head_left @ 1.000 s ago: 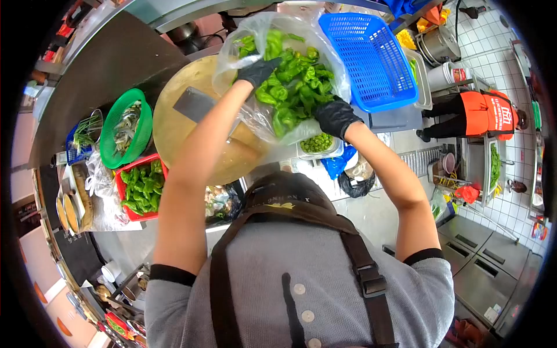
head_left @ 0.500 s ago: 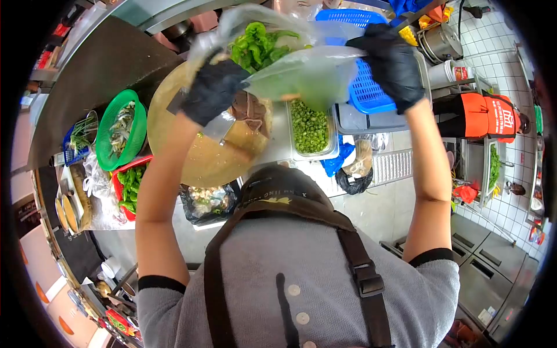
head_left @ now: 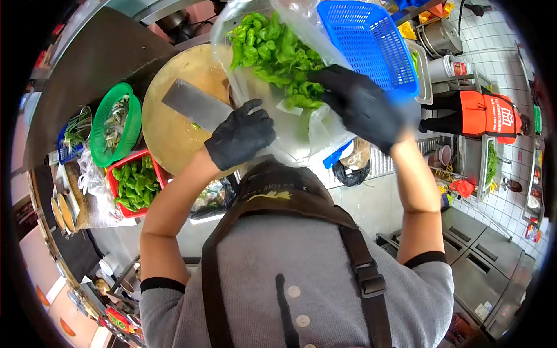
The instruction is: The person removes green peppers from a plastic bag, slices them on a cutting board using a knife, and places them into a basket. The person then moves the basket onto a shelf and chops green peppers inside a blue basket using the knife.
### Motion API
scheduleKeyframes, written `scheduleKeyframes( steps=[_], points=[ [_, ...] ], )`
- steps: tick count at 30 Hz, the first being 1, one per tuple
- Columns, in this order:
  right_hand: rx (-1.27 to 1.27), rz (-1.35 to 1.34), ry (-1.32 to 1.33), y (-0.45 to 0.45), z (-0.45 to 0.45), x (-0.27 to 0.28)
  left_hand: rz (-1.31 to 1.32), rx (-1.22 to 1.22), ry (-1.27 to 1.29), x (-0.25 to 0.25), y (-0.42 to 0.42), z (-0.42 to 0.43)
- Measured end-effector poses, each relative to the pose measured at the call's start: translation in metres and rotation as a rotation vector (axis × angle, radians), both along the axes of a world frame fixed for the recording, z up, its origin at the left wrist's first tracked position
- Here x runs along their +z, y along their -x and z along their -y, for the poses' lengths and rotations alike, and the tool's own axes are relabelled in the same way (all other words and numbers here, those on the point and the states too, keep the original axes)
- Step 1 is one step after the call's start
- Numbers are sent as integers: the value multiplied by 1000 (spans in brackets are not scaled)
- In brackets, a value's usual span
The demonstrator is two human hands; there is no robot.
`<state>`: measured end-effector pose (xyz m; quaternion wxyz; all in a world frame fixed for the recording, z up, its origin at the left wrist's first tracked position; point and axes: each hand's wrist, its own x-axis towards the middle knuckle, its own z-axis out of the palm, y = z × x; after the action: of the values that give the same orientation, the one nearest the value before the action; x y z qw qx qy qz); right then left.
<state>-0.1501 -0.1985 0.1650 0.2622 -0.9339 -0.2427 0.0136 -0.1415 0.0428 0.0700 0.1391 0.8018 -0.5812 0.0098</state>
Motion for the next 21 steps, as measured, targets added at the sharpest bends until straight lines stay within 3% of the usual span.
scheduleKeyframes(
  steps=[1,3,5,6,10,13,16,18,19,20,21],
  points=[
    [17,-79,-29,-16,-11,-23,45,2,-55,-1,3,3],
    [11,-232,367,-46,-30,-80,76,9,-138,-2,6,4],
    [-145,-23,703,-65,-26,-130,44,18,-191,-7,10,0],
    [-160,-72,656,-70,-18,-146,20,19,-310,-17,11,-7],
    [-190,-229,549,-71,32,-177,-700,135,-123,-31,-21,-25],
    [-245,-89,179,-60,57,-159,-787,469,66,-38,-52,-10],
    [-443,-374,-264,-47,49,-138,-778,565,237,-43,-62,16],
    [-433,-371,-537,-43,48,-157,-1588,555,648,-86,-68,35],
    [-402,-423,-487,-35,31,-138,-1994,518,857,-86,-66,45],
    [-312,-448,-478,-28,19,-126,-2238,500,957,-85,-68,56],
    [-223,-473,-469,-23,12,-120,-2289,468,1081,-89,-68,57]
  ],
)
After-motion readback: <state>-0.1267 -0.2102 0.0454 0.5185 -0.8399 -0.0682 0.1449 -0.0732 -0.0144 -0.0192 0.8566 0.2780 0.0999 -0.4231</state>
